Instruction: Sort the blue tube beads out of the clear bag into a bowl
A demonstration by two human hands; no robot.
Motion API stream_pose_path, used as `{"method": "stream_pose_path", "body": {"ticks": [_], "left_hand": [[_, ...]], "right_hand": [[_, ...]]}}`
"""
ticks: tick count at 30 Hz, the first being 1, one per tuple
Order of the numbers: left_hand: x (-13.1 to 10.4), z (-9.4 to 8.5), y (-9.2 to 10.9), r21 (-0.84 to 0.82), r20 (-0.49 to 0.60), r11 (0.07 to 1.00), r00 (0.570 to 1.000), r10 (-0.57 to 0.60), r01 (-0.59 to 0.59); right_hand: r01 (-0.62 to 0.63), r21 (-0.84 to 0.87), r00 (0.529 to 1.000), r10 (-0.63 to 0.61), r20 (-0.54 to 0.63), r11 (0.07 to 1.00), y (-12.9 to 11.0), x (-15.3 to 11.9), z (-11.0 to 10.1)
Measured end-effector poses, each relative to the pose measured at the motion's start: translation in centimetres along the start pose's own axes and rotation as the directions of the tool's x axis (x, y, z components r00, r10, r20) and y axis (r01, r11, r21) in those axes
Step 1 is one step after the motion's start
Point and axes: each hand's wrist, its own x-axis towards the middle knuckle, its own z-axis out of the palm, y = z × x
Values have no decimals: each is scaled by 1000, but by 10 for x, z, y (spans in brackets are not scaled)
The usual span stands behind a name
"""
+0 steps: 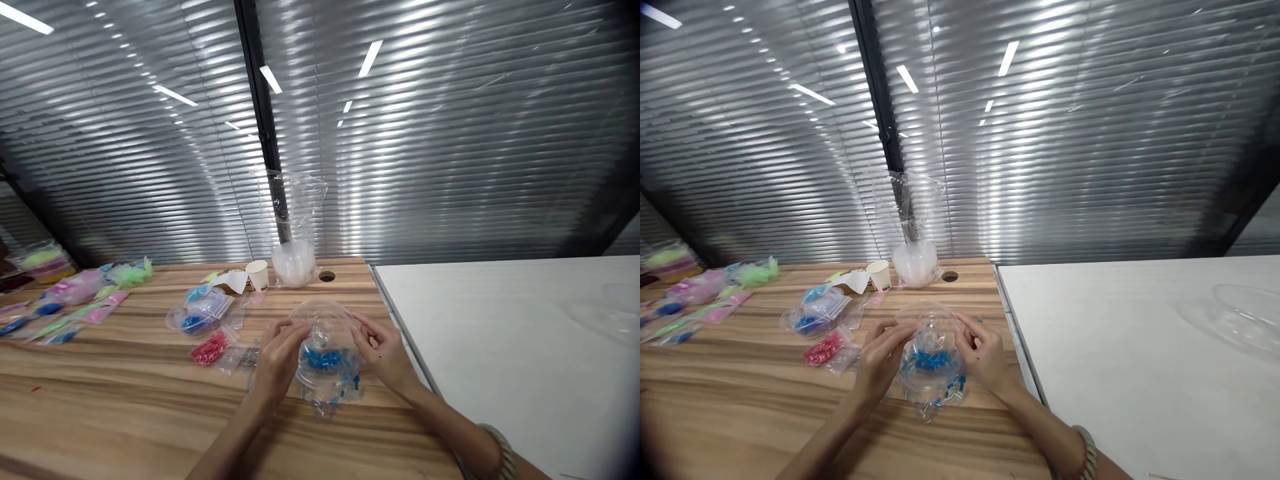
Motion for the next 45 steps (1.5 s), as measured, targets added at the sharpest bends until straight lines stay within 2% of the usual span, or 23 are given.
{"method": "stream_pose_path", "body": {"ticks": [4,8,11,14,24,30,33,35,36,38,40,43,45], "left_hand": [[-1,-1,-2,87,133,996,991,24,-36],[-1,-1,-1,138,294,987,955,42,-86],[0,-2,-1,149,352,982,934,60,-120],[1,-4,-2,165,386,976,920,68,-141],[4,-7,-7,159,406,969,907,110,-189],[7,-10,-9,103,258,985,960,111,-141],[7,-9,-9,41,126,997,991,54,-60],[7,-8,-10,-42,43,994,994,-96,98],[7,-7,-11,-100,36,974,979,-202,205],[6,-5,-16,-200,107,888,910,-400,413],[3,-2,-24,-227,237,813,840,-488,536],[-2,0,-37,-152,392,813,789,-473,563],[-3,0,-40,-90,439,824,765,-472,560]], "right_hand": [[11,-19,1000,-11,18,1000,-6,-1,0],[62,-46,997,-60,44,997,-5,-6,4],[103,-46,993,-100,64,994,-2,-9,7],[113,-48,993,-111,30,992,1,-9,8],[142,-56,990,-140,33,988,6,-12,11],[244,-91,969,-239,63,966,4,-16,12],[207,-112,978,-208,-1,972,5,-11,7],[136,-113,987,-144,-68,984,9,-6,3],[97,-101,988,-108,-107,990,13,-3,1],[4,-61,987,-14,-159,998,20,1,-1],[-81,16,982,83,-171,997,26,4,-2],[-154,109,975,169,-147,982,31,5,-1],[-145,123,977,162,-137,982,29,4,-2]]}}
